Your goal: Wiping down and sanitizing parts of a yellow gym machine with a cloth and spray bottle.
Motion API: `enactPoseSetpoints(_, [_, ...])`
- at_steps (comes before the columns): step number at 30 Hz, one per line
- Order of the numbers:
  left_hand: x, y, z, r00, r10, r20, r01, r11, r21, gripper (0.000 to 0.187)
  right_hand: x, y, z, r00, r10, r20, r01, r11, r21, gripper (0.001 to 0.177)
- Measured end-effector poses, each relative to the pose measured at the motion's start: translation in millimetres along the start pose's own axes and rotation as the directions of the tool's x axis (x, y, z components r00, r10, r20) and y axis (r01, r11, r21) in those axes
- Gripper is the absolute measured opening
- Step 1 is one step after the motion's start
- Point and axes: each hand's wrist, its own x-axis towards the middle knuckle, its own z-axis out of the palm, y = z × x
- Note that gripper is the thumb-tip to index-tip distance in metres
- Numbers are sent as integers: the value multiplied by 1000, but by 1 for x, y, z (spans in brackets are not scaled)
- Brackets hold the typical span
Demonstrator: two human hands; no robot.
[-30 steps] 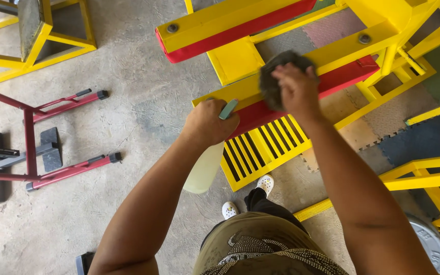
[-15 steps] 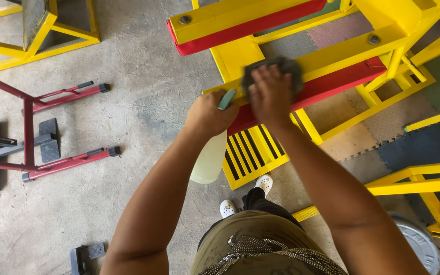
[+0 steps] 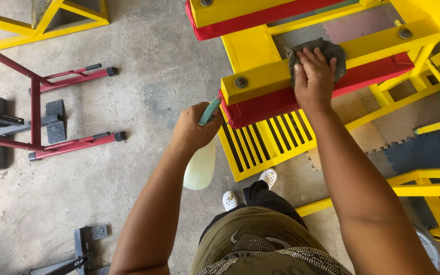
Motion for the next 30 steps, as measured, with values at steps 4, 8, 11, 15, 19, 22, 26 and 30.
enactPoseSetpoints(4, [-6, -14, 10, 998, 56, -23, -57, 998, -40, 27, -8, -49, 23, 1000, 16, -15, -17, 997, -80, 32])
enactPoseSetpoints(8, [-6, -9, 20, 994, 110, 10, -109, 991, -80, 26, -17, -97, 16, 976, -198, 92, 193, 979, 65, 37])
enactPoseSetpoints(11, [-5, -1, 29, 989, 151, 1, -150, 987, -63, 26, -12, -76, 5, 960, -244, 136, 231, 968, 102, 37])
enactPoseSetpoints(15, [4, 16, 40, 989, 147, 0, -147, 987, -71, 28, 3, 13, -7, 987, -137, 80, 137, 991, 8, 31])
enactPoseSetpoints(19, [6, 30, 43, 996, 92, -11, -92, 987, -134, 28, 1, 81, -20, 996, -88, -10, 87, 995, -53, 28])
enactPoseSetpoints(22, [5, 18, 47, 990, 120, -74, -132, 974, -186, 27, 7, 98, -14, 991, 77, -112, -72, 996, 51, 27])
enactPoseSetpoints(26, [-10, 2, 50, 985, 6, -174, -46, 972, -229, 24, 30, 60, -17, 856, 514, 45, -353, 519, 779, 26])
enactPoseSetpoints(30, [-24, 1, 50, 967, -148, -208, 81, 951, -299, 25, 41, -36, 0, 906, 339, 254, -348, 254, 902, 27])
